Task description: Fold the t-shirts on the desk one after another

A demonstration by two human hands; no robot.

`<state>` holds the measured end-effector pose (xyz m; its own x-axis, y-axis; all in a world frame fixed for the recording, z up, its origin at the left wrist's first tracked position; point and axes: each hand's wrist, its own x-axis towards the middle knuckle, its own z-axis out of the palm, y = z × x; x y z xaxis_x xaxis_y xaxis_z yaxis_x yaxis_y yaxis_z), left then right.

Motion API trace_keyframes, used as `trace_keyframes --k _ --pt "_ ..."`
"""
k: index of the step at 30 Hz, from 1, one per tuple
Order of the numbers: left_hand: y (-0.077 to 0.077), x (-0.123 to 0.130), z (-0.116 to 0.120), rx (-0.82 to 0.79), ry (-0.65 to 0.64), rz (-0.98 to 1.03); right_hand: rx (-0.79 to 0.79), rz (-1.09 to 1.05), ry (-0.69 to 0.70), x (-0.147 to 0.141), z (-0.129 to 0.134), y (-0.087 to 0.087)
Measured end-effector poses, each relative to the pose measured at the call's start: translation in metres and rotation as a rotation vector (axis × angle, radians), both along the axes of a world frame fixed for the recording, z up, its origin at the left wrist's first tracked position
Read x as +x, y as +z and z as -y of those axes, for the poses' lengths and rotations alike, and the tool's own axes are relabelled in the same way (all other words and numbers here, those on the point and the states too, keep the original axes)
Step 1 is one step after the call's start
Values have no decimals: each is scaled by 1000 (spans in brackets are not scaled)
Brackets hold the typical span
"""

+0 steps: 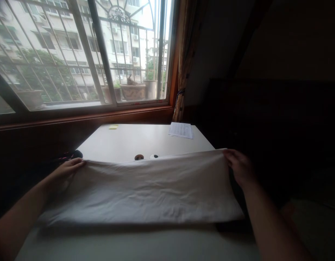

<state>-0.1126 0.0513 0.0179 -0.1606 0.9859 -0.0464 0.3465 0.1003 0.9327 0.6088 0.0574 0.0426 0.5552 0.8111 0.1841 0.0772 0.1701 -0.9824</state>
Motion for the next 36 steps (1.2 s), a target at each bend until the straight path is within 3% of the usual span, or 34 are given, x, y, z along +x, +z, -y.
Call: trace_keyframes --k 3,8,14,17,21,24,27,31,33,36 --pt "-25 -6 -22 -58 -109 14 -120 117 60 5 -24 -22" --pt "-52 -14 -42 -27 -5 -267 -258 240 89 12 -45 -52" --pt "-53 -10 -51 22 -38 -488 -289 469 93 12 -64 -73" --pt "-50 -4 -54 125 -149 -607 -357 619 67 10 -72 -75" --pt "-49 6 -61 150 -319 -714 -456 1000 -98 -9 -80 -68" --pt "-54 10 -67 149 -334 -741 -304 1262 -89 -49 -82 -60" --pt "-61 8 -69 142 -314 -687 -92 1317 225 -114 -82 -53" --pt "-66 6 -62 124 -246 -562 116 1174 707 -216 -82 -54" --pt "-66 7 -56 117 -204 -505 125 1082 833 -261 -83 -60" --pt "-64 11 -50 113 -153 -418 133 1064 910 -311 -88 -72"
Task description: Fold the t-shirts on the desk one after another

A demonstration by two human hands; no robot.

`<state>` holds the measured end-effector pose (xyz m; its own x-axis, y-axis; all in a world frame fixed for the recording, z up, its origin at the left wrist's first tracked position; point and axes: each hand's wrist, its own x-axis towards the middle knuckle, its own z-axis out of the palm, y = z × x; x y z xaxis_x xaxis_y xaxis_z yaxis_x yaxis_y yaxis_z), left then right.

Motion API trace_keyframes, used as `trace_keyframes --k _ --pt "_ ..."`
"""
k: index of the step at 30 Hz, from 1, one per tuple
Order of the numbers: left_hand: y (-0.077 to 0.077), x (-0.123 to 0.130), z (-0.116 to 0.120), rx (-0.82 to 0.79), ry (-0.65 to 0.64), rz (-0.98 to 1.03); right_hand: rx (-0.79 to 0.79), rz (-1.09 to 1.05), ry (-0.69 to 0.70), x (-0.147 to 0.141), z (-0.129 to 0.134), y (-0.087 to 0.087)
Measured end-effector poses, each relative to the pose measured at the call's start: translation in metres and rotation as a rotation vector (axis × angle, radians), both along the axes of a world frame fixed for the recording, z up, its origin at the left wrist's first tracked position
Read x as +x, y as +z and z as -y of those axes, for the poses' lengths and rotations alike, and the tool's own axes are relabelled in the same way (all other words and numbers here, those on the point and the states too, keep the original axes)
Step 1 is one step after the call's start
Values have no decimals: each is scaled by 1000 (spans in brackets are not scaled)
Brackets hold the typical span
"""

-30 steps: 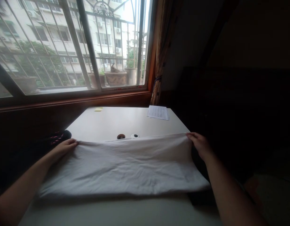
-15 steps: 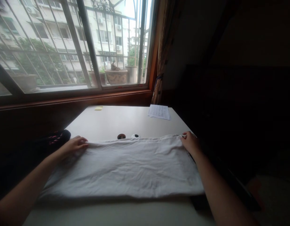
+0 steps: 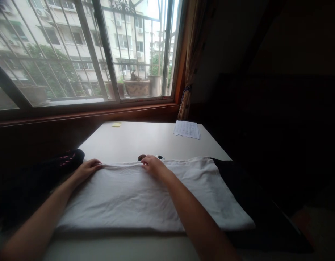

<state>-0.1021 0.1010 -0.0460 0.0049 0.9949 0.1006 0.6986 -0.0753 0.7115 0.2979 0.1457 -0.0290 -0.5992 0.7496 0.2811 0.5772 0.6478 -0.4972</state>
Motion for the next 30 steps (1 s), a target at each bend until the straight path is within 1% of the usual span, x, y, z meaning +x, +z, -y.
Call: trace_keyframes --k 2,5,7,10,14,18,21,24,26,28,30 --pt "1 1 2 -10 25 44 -3 8 16 -20 -4 -6" --pt "0 0 2 -25 47 67 -2 25 13 -35 -9 -9" --pt "-2 -2 2 -14 52 41 -5 35 14 -38 -12 -8" --pt "-3 -2 0 28 63 -55 -28 40 30 -39 -15 -4" --pt "0 1 -2 46 72 -132 -75 46 27 -38 -17 -1" --pt "4 4 -3 47 86 -202 -62 54 14 -43 -15 -3" --pt "4 7 -1 60 98 -246 -33 51 4 -45 -13 -7" --pt "1 9 1 80 111 -277 -28 66 -22 -36 -11 -11" --pt "-1 10 0 79 124 -297 -41 86 -41 -22 -11 -12" --pt "-2 9 -1 61 127 -309 -57 115 -80 1 -10 -11" --pt "0 6 -3 41 104 -320 -72 155 -141 32 -8 -6"
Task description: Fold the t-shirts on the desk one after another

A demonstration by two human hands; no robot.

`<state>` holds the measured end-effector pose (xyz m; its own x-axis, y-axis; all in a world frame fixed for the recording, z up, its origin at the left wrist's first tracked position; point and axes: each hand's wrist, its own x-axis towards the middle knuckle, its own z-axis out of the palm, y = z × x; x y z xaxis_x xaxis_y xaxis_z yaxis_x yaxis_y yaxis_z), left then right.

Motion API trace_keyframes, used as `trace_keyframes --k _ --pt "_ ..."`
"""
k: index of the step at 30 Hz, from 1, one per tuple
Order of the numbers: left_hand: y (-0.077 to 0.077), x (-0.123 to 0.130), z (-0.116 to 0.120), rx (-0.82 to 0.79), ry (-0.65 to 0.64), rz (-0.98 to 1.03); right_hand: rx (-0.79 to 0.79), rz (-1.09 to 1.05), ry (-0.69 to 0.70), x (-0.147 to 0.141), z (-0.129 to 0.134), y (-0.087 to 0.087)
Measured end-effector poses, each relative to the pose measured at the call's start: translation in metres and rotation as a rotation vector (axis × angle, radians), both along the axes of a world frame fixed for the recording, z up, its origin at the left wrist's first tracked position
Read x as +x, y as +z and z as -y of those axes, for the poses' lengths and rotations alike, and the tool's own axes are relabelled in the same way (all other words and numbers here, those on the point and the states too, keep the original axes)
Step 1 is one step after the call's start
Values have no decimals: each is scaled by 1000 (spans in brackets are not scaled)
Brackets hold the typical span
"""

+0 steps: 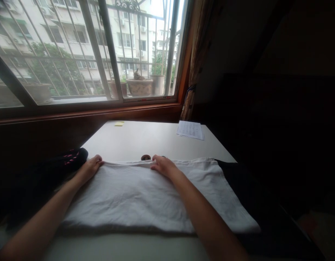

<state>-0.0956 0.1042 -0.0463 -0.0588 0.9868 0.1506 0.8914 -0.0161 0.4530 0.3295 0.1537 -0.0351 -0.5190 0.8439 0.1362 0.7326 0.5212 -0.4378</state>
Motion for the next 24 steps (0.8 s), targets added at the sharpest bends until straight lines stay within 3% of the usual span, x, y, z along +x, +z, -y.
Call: trace_keyframes --k 6,9,13,17,24 --pt "19 8 0 -1 -119 -137 32 250 -166 117 7 22" --pt "31 28 4 40 -146 -247 64 370 -279 178 11 27" --pt "36 65 0 20 -267 -221 115 399 -423 242 18 23" --pt "29 93 -13 15 -421 -120 114 134 -478 275 26 19" --pt "26 105 -20 11 -455 -84 -8 -316 -649 282 35 10"
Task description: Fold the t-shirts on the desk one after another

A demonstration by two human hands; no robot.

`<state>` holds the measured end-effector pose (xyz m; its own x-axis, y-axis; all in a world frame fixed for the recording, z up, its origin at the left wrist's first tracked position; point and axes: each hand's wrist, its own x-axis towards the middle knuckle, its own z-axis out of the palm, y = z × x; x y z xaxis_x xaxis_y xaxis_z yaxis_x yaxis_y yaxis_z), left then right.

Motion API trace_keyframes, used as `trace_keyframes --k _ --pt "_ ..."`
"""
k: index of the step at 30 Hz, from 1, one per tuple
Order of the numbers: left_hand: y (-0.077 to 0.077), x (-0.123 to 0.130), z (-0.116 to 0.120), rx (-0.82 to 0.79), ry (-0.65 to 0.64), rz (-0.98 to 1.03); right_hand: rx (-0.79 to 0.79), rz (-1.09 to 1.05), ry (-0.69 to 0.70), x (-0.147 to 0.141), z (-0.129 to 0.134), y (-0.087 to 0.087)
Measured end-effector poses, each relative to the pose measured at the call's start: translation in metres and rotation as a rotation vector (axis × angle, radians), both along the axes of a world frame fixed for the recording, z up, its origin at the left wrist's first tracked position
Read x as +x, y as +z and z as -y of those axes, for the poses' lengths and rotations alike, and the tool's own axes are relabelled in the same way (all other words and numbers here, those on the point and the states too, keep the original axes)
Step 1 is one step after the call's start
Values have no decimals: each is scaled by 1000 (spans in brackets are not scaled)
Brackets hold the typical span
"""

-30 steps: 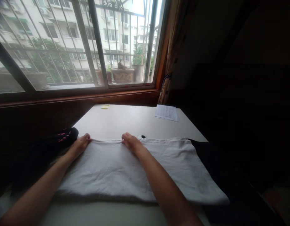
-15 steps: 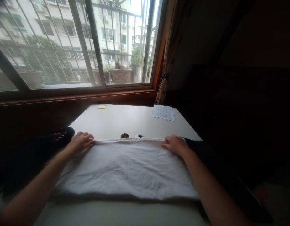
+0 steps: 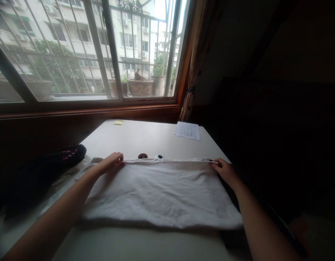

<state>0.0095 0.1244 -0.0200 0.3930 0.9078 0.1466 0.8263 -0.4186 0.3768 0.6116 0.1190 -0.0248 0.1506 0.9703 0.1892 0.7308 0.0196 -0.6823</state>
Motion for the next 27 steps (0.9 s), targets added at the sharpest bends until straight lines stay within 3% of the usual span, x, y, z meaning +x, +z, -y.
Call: trace_keyframes --k 5,10,18,27 --pt "0 -5 4 -32 28 13 60 -117 -69 -2 -11 -17" --pt "-8 -6 0 -26 91 1 19 102 -198 -10 -26 -19" --pt "-21 -9 -3 21 199 -80 -59 248 -239 -25 -38 -23" --pt "-32 -59 -4 128 390 -181 -99 372 -310 -32 -35 -33"
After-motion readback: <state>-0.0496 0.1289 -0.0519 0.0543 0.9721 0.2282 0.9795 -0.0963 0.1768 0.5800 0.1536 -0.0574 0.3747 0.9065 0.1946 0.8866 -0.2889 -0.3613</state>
